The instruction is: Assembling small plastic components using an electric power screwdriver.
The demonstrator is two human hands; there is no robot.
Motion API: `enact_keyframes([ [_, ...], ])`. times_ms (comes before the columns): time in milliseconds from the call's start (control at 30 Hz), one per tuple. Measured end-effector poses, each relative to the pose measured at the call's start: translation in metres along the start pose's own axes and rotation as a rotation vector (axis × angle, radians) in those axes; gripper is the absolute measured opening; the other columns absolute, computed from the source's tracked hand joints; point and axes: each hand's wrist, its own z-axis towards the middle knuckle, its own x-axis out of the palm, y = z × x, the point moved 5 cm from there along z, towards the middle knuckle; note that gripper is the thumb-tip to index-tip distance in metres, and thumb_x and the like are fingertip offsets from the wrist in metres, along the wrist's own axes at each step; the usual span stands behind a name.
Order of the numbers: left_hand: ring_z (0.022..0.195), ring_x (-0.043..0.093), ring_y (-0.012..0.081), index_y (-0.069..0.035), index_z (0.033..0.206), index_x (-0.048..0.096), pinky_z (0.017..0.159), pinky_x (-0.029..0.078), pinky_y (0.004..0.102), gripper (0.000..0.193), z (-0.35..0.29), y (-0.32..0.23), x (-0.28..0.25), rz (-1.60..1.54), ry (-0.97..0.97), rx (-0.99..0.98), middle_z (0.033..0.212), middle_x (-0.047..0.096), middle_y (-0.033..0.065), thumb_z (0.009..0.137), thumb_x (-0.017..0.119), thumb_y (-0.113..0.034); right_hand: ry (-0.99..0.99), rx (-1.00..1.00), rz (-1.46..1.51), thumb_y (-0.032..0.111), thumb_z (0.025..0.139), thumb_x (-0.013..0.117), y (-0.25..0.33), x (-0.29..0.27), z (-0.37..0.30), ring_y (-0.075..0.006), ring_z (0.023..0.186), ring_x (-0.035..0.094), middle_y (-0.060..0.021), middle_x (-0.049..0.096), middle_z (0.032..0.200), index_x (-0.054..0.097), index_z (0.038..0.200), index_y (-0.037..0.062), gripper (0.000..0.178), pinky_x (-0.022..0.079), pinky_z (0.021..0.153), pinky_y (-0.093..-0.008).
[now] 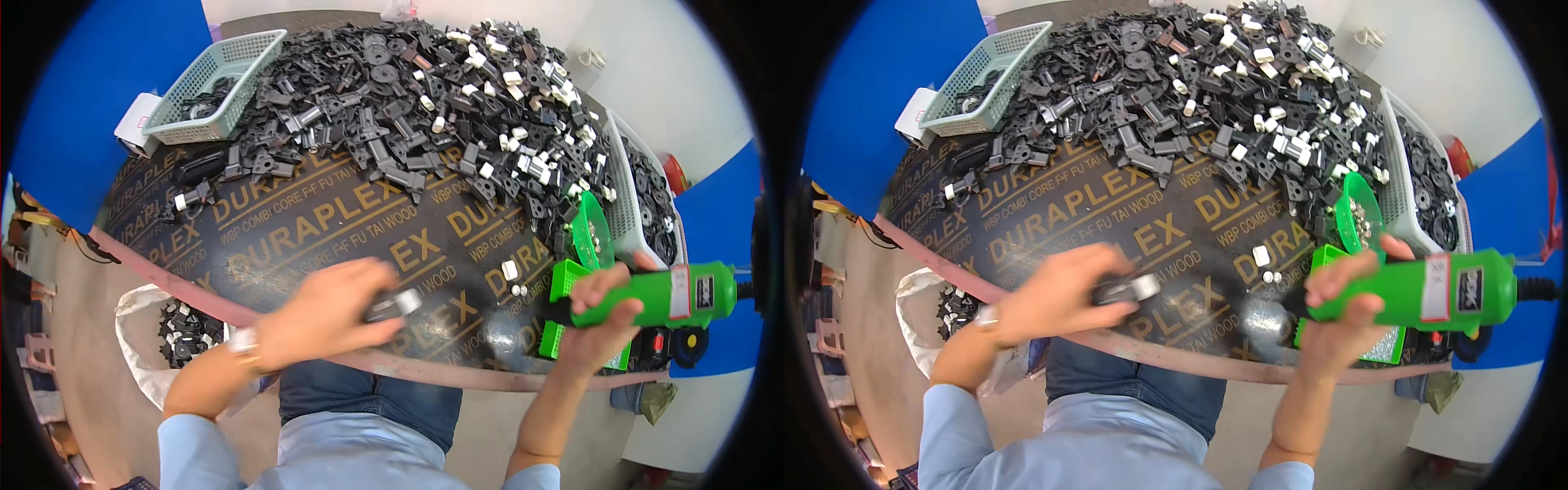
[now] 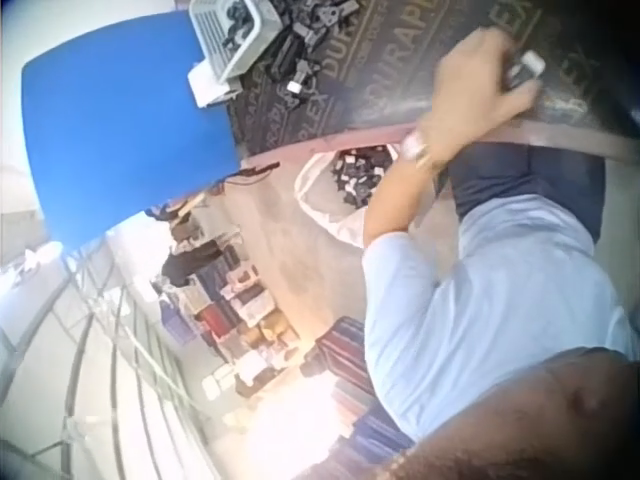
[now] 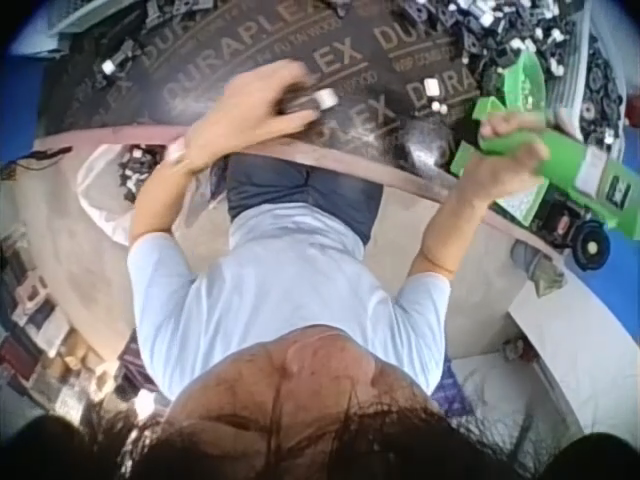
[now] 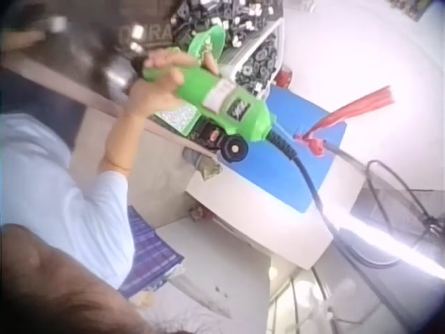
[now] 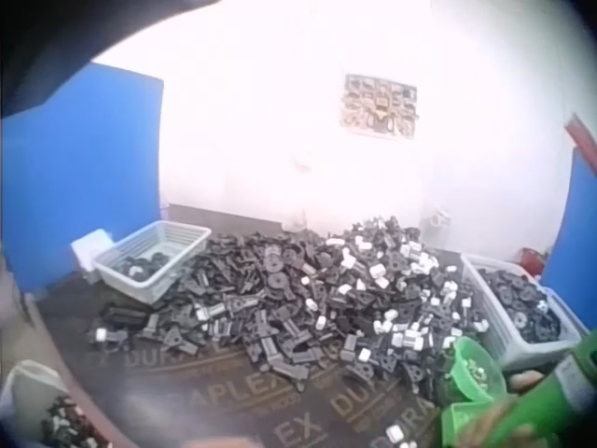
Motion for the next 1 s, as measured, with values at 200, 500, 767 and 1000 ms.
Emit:
enact_keyframes([
  [200,0.068,0.061,0.0205,0.001,0.093,0.064,0.065,0.049,0.0318,0.035,-0.198,0.058,-0.107,-0.079,0.166,-0.958,0.08,0.064,0.0132,0.069,0.075,-0.022,-0.097,0.006,-0.07,0.049,0.088,0.055,0.006,-0.073,0.004,-0.0075,0.052,0.037,0.0002,0.037,0.065,0.039,0.12,0.0022,0.059,0.033,0.051,-0.0222],
  [500,0.083,0.064,0.031,0.002,0.1,0.062,0.075,0.05,0.0379,0.037,-0.115,0.034,-0.099,-0.072,0.152,-0.736,0.085,0.065,0.0162,0.074,0.073,-0.022,-0.095,-0.034,-0.122,0.055,0.087,0.052,-0.001,-0.064,0.009,-0.0093,0.05,0.039,-0.0001,0.04,0.063,0.036,0.125,0.0005,0.068,0.034,0.049,-0.0238],
  [767,0.136,0.021,0.0411,0.001,0.14,0.028,0.108,0.026,0.0448,0.079,0.099,0.002,0.031,0.521,0.05,0.167,0.147,0.022,0.0206,0.08,0.068,-0.031,-0.066,-0.004,-0.278,0.062,0.079,0.058,0.008,-0.082,-0.001,-0.0123,0.047,0.047,-0.0039,0.049,0.061,0.037,0.121,-0.0014,0.079,0.039,0.045,-0.0249],
  [1000,0.131,0.034,0.0325,0.001,0.134,0.039,0.105,0.031,0.0437,0.065,0.149,0.016,0.076,0.641,-0.095,0.277,0.139,0.039,0.0179,0.083,0.063,-0.033,-0.313,-0.355,-0.546,0.066,0.088,0.039,0.06,-0.149,0.061,-0.0076,0.063,0.046,-0.0014,0.049,0.069,0.042,0.119,-0.0036,0.077,0.036,0.055,-0.0199],
])
